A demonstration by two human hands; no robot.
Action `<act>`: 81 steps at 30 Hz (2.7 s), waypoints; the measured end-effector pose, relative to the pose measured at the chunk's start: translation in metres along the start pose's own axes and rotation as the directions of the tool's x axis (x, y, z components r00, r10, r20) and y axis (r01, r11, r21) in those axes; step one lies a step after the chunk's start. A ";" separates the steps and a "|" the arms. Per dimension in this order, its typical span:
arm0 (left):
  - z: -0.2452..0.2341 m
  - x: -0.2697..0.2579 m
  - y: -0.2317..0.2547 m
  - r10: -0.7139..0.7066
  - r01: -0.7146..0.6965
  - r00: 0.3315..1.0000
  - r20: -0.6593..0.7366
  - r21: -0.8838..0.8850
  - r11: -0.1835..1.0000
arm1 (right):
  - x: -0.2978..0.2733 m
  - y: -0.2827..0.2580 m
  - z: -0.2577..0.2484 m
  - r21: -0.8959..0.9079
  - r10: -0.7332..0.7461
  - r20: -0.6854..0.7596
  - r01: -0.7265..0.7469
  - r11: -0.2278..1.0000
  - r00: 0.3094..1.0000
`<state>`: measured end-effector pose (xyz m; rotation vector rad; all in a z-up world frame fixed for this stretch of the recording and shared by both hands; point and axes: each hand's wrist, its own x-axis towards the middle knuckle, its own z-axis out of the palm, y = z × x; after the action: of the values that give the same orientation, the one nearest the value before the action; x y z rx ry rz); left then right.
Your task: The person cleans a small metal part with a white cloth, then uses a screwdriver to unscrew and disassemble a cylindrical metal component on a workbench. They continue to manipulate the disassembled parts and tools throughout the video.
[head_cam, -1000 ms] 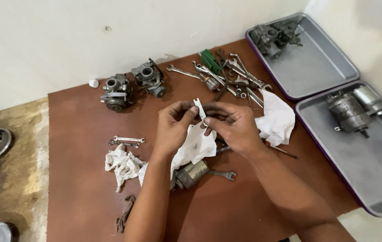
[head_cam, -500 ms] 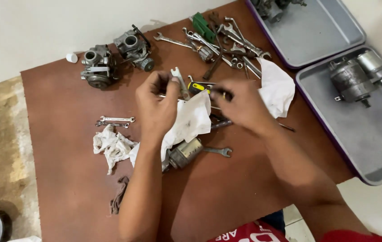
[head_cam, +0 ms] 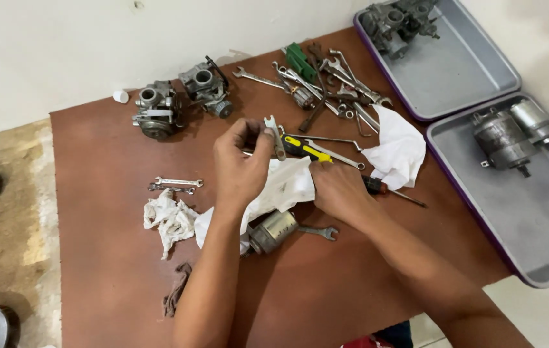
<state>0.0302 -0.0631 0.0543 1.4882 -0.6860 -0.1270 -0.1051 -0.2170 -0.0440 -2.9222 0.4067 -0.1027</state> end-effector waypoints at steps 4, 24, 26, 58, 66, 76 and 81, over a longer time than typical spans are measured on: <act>0.003 -0.001 0.008 -0.035 0.036 0.999 -0.008 0.034 0.999 | -0.006 -0.001 -0.008 -0.015 0.027 0.022 -0.027 1.000 0.999; 0.010 -0.003 0.016 0.039 -0.034 0.999 -0.014 0.280 0.960 | -0.006 0.012 -0.094 0.973 0.237 -0.166 0.121 0.194 0.957; 0.013 -0.006 0.014 0.068 -0.061 0.998 -0.011 0.317 0.947 | 0.000 0.006 -0.095 0.973 0.217 -0.214 0.188 0.135 0.952; 0.038 -0.014 0.004 0.674 -0.552 0.717 0.177 0.736 0.393 | 0.014 -0.030 -0.087 0.879 0.344 -0.405 0.257 0.402 0.848; 0.039 -0.015 0.011 0.704 -0.574 0.683 0.197 0.741 0.349 | 0.015 -0.026 -0.082 0.883 0.285 -0.379 0.252 0.395 0.880; 0.023 -0.012 0.008 0.360 -0.445 0.893 0.269 0.644 0.623 | 0.021 -0.012 -0.078 0.947 0.290 -0.322 0.313 0.077 0.901; 0.017 -0.008 0.010 -0.125 -0.272 0.864 0.487 0.663 0.697 | 0.023 -0.021 -0.075 0.938 0.273 -0.318 0.344 -0.051 0.908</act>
<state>0.0115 -0.0731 0.0600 2.2181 -1.3339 -0.1992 -0.0845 -0.2171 0.0344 -1.2549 0.1278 -0.7320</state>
